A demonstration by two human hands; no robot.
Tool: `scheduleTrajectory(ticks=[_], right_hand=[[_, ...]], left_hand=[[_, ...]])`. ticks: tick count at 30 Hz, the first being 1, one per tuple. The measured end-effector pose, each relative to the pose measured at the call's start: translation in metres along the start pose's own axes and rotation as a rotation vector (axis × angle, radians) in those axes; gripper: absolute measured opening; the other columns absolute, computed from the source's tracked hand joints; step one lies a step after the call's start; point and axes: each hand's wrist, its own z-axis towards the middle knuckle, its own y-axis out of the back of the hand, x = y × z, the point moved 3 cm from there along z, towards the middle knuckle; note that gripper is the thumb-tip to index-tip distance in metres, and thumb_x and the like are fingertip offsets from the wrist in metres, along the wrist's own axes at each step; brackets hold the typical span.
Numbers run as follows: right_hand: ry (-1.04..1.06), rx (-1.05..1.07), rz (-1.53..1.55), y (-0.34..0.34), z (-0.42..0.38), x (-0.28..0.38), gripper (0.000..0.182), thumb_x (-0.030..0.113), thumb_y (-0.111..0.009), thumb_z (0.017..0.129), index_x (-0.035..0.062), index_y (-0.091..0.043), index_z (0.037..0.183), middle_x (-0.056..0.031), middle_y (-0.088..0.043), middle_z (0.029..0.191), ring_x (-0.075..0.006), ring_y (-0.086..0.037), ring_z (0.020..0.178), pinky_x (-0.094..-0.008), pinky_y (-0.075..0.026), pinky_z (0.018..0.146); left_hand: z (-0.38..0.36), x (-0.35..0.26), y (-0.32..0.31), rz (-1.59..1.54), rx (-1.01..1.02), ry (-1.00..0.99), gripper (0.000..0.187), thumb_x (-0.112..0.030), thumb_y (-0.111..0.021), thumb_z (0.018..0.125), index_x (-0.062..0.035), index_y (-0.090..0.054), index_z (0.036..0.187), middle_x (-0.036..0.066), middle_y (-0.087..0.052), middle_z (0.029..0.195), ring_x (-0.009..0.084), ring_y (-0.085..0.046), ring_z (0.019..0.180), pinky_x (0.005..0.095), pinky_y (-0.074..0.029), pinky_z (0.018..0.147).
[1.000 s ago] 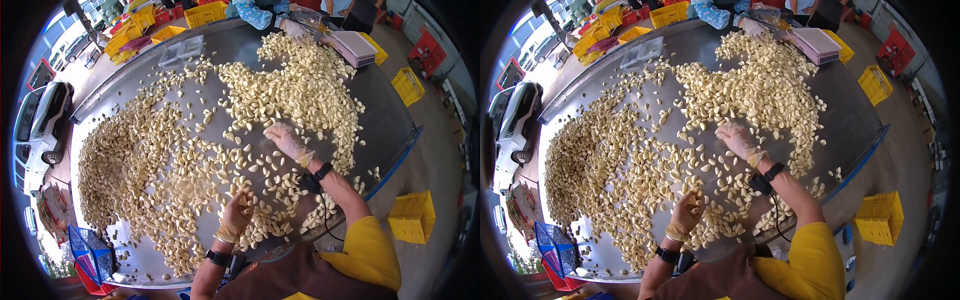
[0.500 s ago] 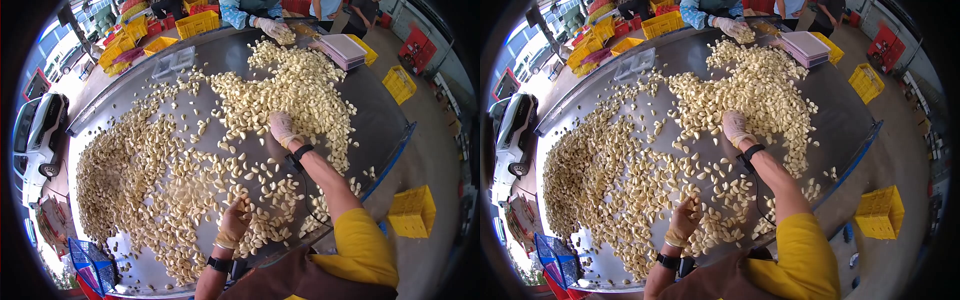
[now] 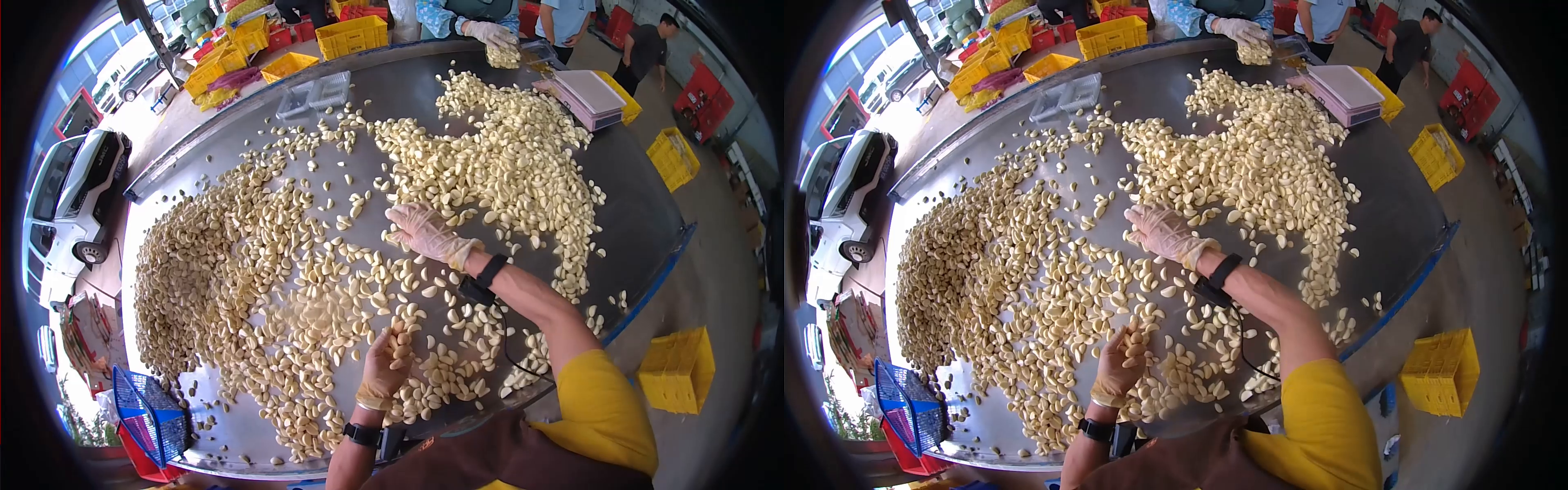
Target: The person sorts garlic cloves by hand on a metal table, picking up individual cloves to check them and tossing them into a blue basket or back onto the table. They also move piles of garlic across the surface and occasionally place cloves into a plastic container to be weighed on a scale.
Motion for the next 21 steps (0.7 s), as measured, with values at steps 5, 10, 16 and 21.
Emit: scheduleTrajectory(ticks=[5,10,16,21], right_hand=[[-0.074,-0.215,-0.066,-0.032,0.046,-0.074,0.045,0.030,-0.063,0.090,0.0132,-0.056,0.131,-0.0095,-0.054,0.136,-0.0281,-0.047,0.127,-0.0454,-0.033,0.107],[-0.351,-0.411,-0.281,-0.021,0.060,-0.202,0.036,0.028,-0.059,0.090,0.0110,-0.062,0.121,-0.0116,-0.063,0.120,-0.0333,-0.058,0.110,-0.0441,-0.044,0.097],[-0.588,0.016,-0.202,0.021,0.058,-0.207,0.022,0.026,-0.061,0.088,0.0091,-0.068,0.099,-0.0146,-0.068,0.098,-0.0338,-0.063,0.095,-0.0452,-0.049,0.083],[-0.414,-0.321,0.264,0.018,0.019,-0.138,0.019,0.023,-0.066,0.089,0.0072,-0.067,0.100,-0.0127,-0.070,0.095,-0.0292,-0.066,0.087,-0.0375,-0.051,0.079]], left_hand=[[-0.016,-0.022,0.003,-0.199,0.105,-0.074,0.035,-0.025,-0.043,0.103,0.0034,-0.060,0.111,0.010,-0.058,0.086,0.0111,-0.043,0.056,0.0192,-0.033,0.039],[-0.029,-0.043,-0.018,-0.177,0.145,-0.182,0.033,-0.027,-0.048,0.102,0.0021,-0.060,0.110,0.007,-0.057,0.083,0.0107,-0.042,0.055,0.0191,-0.032,0.039],[-0.035,-0.048,-0.011,-0.140,0.013,-0.243,0.028,-0.025,-0.050,0.101,-0.0003,-0.062,0.109,0.007,-0.058,0.085,0.0096,-0.042,0.058,0.0183,-0.033,0.041],[-0.032,-0.039,-0.013,0.013,-0.049,-0.204,0.028,-0.026,-0.049,0.102,-0.0021,-0.060,0.112,0.004,-0.057,0.079,0.0088,-0.039,0.052,0.0196,-0.031,0.044]])
